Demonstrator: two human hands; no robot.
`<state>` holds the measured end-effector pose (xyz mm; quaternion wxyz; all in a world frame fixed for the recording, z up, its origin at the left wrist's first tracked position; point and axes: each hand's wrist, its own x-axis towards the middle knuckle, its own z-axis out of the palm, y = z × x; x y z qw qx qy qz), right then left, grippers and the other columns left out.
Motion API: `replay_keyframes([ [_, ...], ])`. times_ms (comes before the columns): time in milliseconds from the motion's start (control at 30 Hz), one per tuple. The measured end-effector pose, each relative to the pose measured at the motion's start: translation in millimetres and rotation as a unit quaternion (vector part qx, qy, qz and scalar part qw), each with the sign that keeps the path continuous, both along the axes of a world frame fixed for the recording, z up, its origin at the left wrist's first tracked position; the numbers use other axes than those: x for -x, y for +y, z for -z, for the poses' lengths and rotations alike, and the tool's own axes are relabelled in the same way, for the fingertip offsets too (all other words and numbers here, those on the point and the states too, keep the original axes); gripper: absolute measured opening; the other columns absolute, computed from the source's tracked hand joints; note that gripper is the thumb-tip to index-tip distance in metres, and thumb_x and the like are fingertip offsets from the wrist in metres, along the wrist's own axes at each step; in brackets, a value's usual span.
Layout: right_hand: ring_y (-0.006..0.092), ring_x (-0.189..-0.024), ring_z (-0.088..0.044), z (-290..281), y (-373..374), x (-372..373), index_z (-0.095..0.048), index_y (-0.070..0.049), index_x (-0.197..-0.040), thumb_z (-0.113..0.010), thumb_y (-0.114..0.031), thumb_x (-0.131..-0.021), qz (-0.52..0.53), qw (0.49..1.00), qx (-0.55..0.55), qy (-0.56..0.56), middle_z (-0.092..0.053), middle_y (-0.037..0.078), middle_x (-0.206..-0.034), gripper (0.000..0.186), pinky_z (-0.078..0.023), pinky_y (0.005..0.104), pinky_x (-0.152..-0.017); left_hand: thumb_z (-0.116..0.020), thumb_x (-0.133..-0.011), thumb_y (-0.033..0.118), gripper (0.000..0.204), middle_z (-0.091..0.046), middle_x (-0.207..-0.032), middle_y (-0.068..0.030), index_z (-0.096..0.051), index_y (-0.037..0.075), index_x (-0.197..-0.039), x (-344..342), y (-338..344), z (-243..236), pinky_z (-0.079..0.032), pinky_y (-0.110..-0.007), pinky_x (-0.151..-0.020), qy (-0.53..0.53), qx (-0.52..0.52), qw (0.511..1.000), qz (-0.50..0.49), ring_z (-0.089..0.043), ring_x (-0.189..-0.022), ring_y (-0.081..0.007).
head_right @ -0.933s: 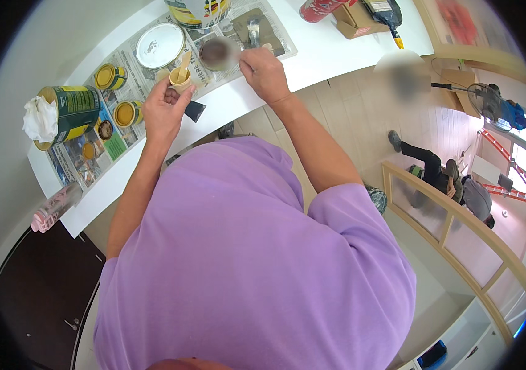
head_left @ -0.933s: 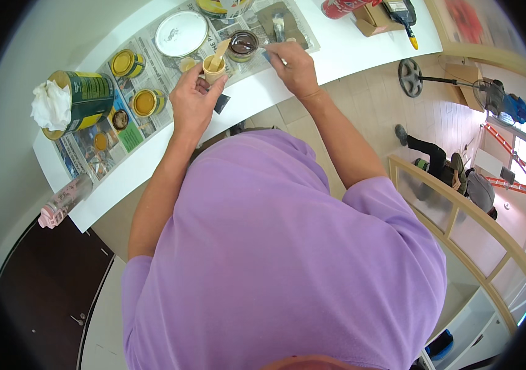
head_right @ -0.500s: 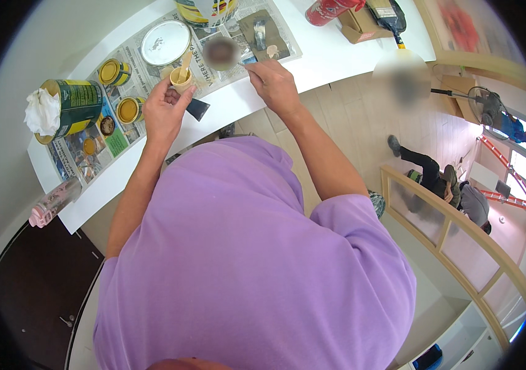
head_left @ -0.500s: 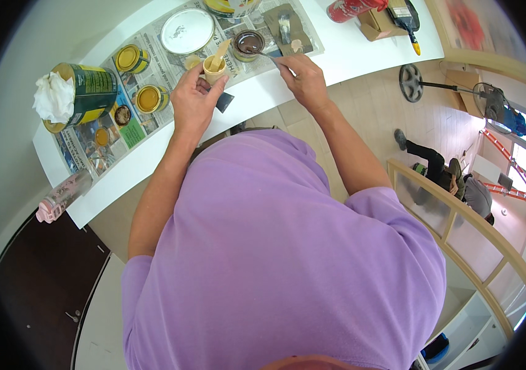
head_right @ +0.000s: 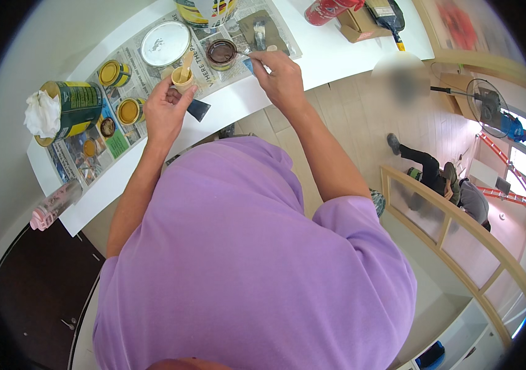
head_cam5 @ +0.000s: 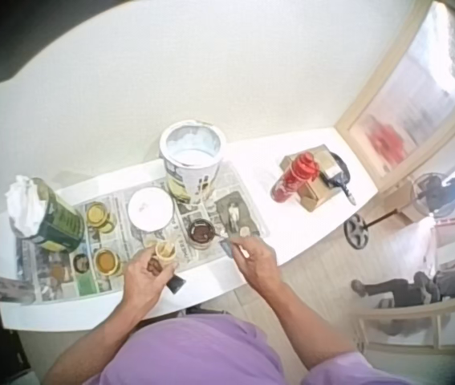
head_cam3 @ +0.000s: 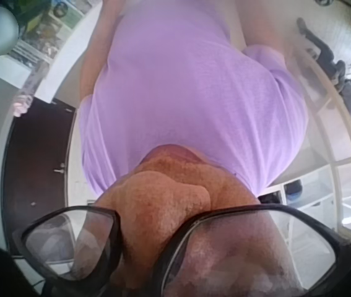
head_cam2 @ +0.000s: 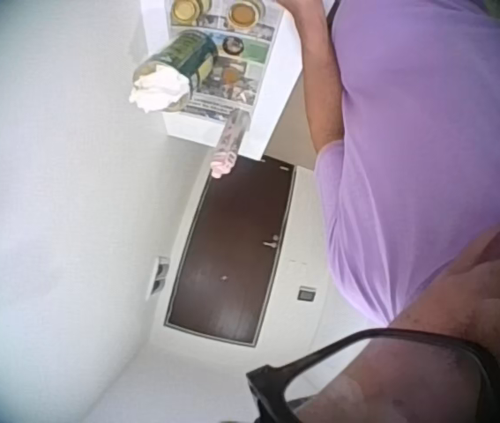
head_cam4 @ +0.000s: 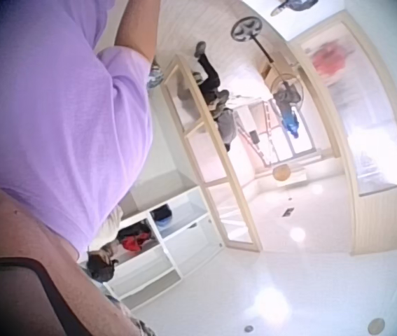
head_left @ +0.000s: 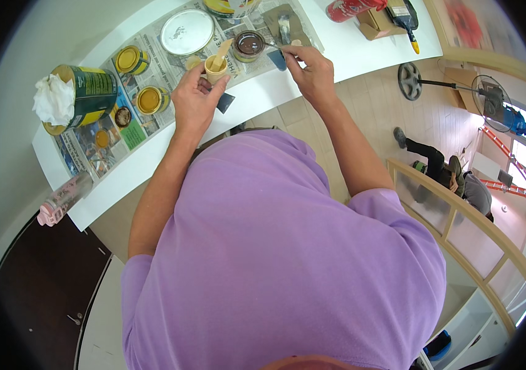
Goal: The person opens a small tube of paint and squeezes its contents into a small container. They then use a wooden stick to stir the mixture, adding more paint from other containers as needed. The person wipes the table surface with a tissue and continues mixing the paint in the container.
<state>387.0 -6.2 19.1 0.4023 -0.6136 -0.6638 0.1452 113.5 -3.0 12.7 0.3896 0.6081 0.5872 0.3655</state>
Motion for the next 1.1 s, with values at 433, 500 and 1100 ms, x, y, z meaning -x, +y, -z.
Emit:
replay_keyframes([
  [433, 0.0336, -0.091, -0.073, -9, 12, 0, -0.082, -0.010, -0.107, -0.076, -0.018, -0.095, 0.002, 0.994, 0.085, -0.065, -0.078, 0.013, -0.096, 0.016, -0.059, 0.0441, -0.082, -0.093, -0.088, 0.022, 0.055, -0.075, -0.100, -0.0129, -0.073, -0.006, -0.130, 8, 0, 1, -0.056, -0.032, -0.069, 0.008, -0.005, 1.000, -0.005, -0.068, -0.076, -0.0160],
  [500, 0.0335, -0.091, -0.073, -10, 9, 1, -0.083, -0.009, -0.107, -0.075, -0.019, -0.095, 0.005, 0.994, 0.087, -0.068, -0.078, 0.013, -0.096, 0.017, -0.059, 0.0439, -0.082, -0.093, -0.087, 0.022, 0.055, -0.075, -0.100, -0.0134, -0.073, -0.006, -0.130, 7, 1, 2, -0.057, -0.033, -0.069, 0.015, -0.018, 1.000, -0.011, -0.068, -0.076, -0.0168],
  [1100, 0.0099, -0.091, -0.072, -62, -12, -10, -0.081, -0.001, -0.114, -0.078, -0.013, -0.100, -0.005, 0.931, 0.188, 0.313, -0.081, 0.006, -0.100, 0.019, -0.056, 0.0253, -0.082, -0.090, -0.090, 0.020, 0.055, -0.075, -0.103, -0.0102, -0.072, -0.003, -0.136, -11, 24, 19, -0.058, -0.031, -0.079, 0.043, -0.031, 0.997, 0.052, -0.067, -0.085, -0.0156],
])
